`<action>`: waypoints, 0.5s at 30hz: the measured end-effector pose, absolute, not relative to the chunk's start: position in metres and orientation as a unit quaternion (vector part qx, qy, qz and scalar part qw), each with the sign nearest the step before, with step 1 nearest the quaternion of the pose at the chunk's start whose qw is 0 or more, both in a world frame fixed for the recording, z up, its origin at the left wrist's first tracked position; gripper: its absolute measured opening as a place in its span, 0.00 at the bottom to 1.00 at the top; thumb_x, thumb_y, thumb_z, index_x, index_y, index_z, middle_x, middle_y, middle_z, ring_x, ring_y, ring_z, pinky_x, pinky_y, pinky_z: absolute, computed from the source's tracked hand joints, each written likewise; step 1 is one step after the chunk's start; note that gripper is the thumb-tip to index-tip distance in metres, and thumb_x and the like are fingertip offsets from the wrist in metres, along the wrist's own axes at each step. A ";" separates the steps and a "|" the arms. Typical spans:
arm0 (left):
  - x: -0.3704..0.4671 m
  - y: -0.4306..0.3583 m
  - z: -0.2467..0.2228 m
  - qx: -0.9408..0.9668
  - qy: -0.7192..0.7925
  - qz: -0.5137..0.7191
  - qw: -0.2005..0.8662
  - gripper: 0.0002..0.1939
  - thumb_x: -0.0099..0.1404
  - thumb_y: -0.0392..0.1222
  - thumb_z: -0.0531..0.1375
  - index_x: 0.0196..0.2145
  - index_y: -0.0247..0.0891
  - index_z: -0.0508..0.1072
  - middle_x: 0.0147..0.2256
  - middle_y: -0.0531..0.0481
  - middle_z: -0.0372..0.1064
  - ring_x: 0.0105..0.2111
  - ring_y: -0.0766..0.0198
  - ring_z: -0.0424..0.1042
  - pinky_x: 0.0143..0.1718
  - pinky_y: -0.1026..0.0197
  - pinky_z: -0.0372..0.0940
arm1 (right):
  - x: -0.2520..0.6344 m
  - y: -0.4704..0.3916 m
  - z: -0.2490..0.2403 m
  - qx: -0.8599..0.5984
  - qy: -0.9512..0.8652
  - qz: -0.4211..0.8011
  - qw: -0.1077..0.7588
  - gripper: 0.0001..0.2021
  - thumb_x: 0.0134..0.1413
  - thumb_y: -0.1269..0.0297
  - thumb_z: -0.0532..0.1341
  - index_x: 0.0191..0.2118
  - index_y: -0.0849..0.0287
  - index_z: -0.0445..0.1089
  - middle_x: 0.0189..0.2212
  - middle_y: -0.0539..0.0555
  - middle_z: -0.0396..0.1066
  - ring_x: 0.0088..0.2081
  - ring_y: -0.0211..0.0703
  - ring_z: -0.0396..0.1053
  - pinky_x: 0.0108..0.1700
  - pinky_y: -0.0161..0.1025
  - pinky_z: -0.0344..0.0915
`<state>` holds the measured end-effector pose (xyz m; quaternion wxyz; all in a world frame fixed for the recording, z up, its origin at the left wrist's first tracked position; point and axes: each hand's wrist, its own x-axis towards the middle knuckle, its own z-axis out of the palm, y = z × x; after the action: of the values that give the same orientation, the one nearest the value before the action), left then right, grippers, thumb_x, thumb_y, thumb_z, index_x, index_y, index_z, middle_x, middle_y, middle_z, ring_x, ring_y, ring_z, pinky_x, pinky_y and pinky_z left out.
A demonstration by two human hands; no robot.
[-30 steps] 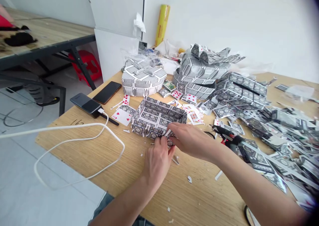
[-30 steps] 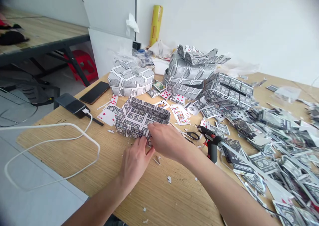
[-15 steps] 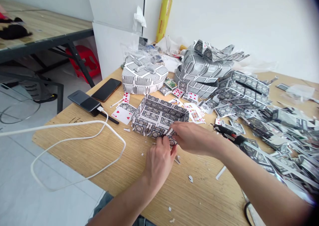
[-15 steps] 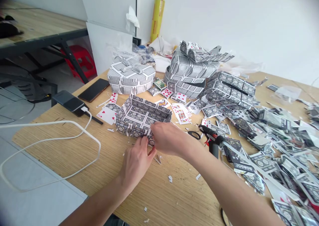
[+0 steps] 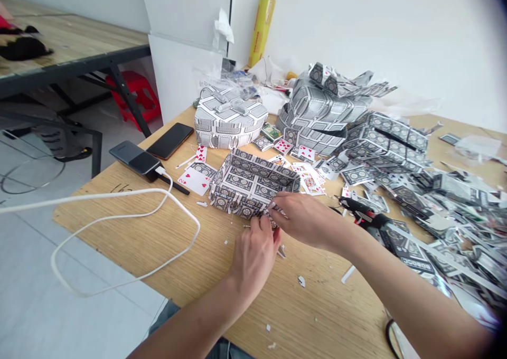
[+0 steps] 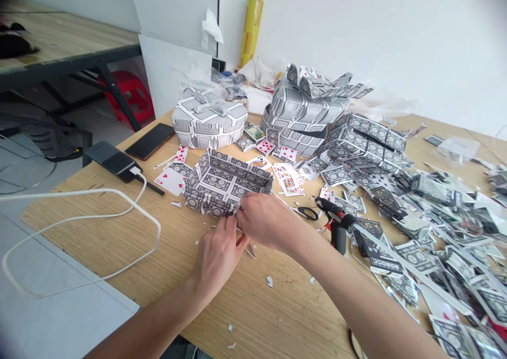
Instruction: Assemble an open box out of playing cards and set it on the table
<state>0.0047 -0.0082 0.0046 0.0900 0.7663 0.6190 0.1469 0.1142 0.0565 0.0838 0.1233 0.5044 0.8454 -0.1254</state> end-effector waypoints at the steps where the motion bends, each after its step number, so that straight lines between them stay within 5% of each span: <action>1: 0.005 -0.008 0.005 0.766 0.620 0.146 0.088 0.07 0.67 0.43 0.55 0.35 0.36 0.66 0.30 0.48 0.70 0.25 0.61 0.74 0.22 0.62 0.63 | 0.115 0.057 0.084 0.503 0.846 -0.127 0.123 0.15 0.62 0.66 0.48 0.29 0.61 0.69 0.32 0.57 0.72 0.33 0.44 0.71 0.34 0.38 0.58; 15: 0.005 -0.007 0.003 0.776 0.611 0.128 0.094 0.06 0.68 0.40 0.54 0.38 0.35 0.66 0.31 0.47 0.71 0.26 0.61 0.75 0.23 0.62 0.62 | 0.111 0.066 0.081 0.449 0.870 -0.144 0.143 0.10 0.59 0.73 0.50 0.34 0.63 0.69 0.35 0.59 0.71 0.33 0.45 0.71 0.32 0.37 0.58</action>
<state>0.0048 -0.0075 0.0033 0.0936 0.7759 0.6106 0.1279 0.1107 0.0656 0.0809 0.1432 0.4490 0.8702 -0.1436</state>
